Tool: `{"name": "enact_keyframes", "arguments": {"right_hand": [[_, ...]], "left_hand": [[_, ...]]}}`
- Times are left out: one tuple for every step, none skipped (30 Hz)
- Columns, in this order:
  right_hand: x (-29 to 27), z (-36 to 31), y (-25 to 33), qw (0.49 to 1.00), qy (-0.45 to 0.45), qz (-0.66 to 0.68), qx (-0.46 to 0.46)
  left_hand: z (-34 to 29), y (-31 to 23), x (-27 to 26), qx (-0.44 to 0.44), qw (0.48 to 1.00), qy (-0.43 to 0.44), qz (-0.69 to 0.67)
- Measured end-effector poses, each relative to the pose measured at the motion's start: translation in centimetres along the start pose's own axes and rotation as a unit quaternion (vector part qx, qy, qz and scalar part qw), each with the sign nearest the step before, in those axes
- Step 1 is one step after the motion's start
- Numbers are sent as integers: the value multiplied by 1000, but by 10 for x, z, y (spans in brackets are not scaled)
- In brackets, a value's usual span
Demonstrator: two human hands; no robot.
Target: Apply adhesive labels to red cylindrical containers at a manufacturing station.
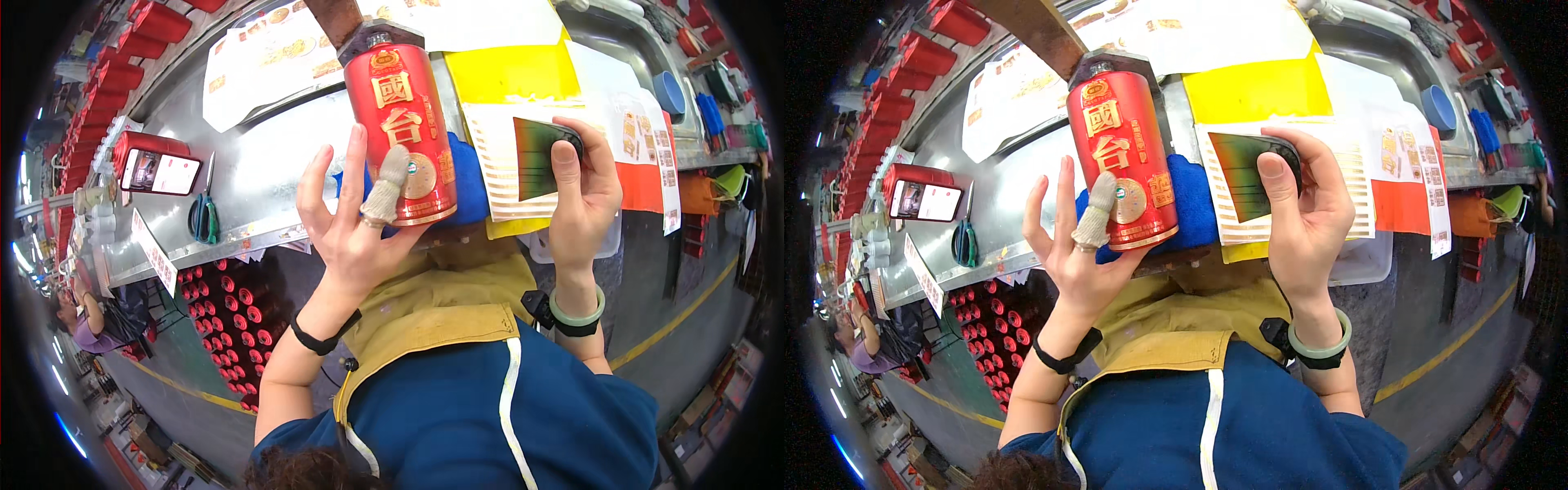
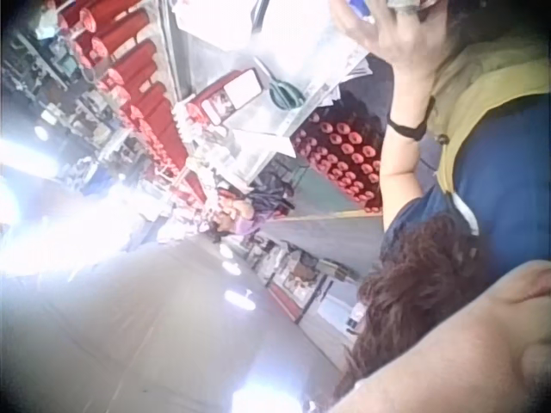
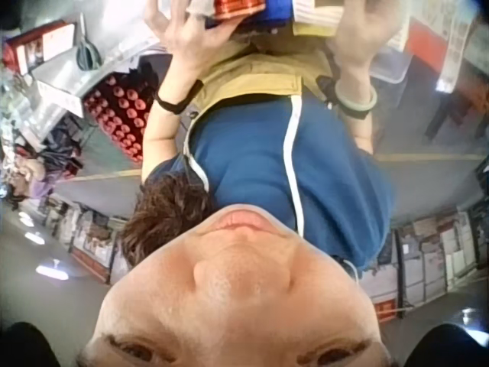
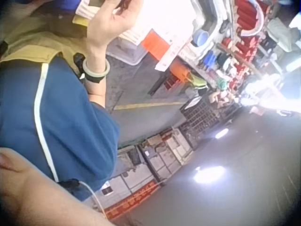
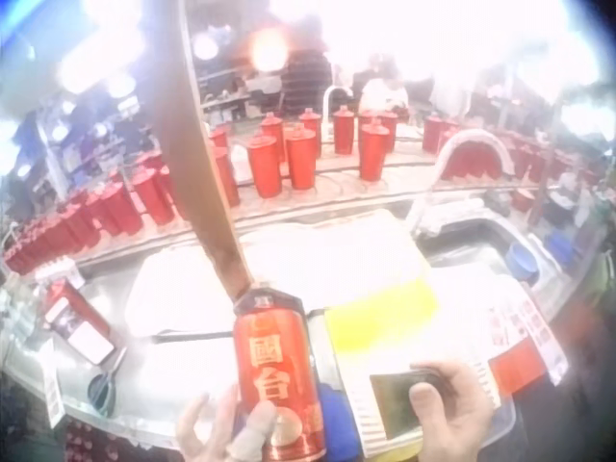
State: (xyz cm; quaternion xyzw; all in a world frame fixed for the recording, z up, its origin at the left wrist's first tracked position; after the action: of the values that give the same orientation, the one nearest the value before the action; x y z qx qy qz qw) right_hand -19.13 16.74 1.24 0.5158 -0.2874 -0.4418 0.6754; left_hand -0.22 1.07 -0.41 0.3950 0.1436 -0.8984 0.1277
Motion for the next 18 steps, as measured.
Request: {"name": "enact_keyframes", "arguments": {"right_hand": [[1,1,1,1000,1,10,-12],[4,2,2,1000,1,20,-24],[8,3,3,1000,2,21,-24],[11,4,6,999,4,26,-24],[15,4,7,999,7,31,-26],[17,4,7,999,13,40,-22],[20,3,7,999,13,39,-23],[23,3,7,999,13,48,-15],[24,4,7,998,13,57,-7],[23,5,6,998,18,58,11],[22,7,8,998,17,57,10],[23,10,11,999,26,24,-3],[24,14,14,999,36,-8,-16],[25,17,14,999,36,-9,-15],[29,20,18,994,57,-50,-84],[34,20,22,981,79,-91,-153],[37,22,21,981,80,-90,-153],[45,18,25,947,133,-142,-256]], "left_hand": [[3,-2,2,-1,1000,-1,0],[6,-3,2,-5,1000,-1,-2],[9,-4,1,-10,1000,0,-5],[10,-6,-1,9,999,52,-2],[11,-7,1,8,999,51,-2],[12,-11,3,20,999,38,-2],[13,-13,4,31,999,24,-2],[15,-15,4,52,998,30,-3],[15,-15,5,53,998,27,-5],[13,-14,6,44,998,22,-33],[11,-12,7,35,997,17,-62],[10,-7,7,26,993,5,-117],[9,-7,8,26,993,5,-118],[7,-5,6,-11,989,-11,-150],[5,-2,4,-48,982,-25,-182],[6,-1,3,-42,985,-7,-166],[6,-1,4,-43,985,-8,-165],[4,-1,5,-47,984,-17,-171]]}}
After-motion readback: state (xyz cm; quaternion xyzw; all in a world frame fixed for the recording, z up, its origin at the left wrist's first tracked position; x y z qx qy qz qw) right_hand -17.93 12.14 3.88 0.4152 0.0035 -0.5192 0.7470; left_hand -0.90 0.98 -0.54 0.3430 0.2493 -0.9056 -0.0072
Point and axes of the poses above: each hand's wrist, its own z-axis towards the middle knuckle, its own x-axis out of the palm, y = z × x, the point moved 4 cm from there along z, towards the middle knuckle, and after that the axes turned 2 degrees about -y, right-handed, at the moved point
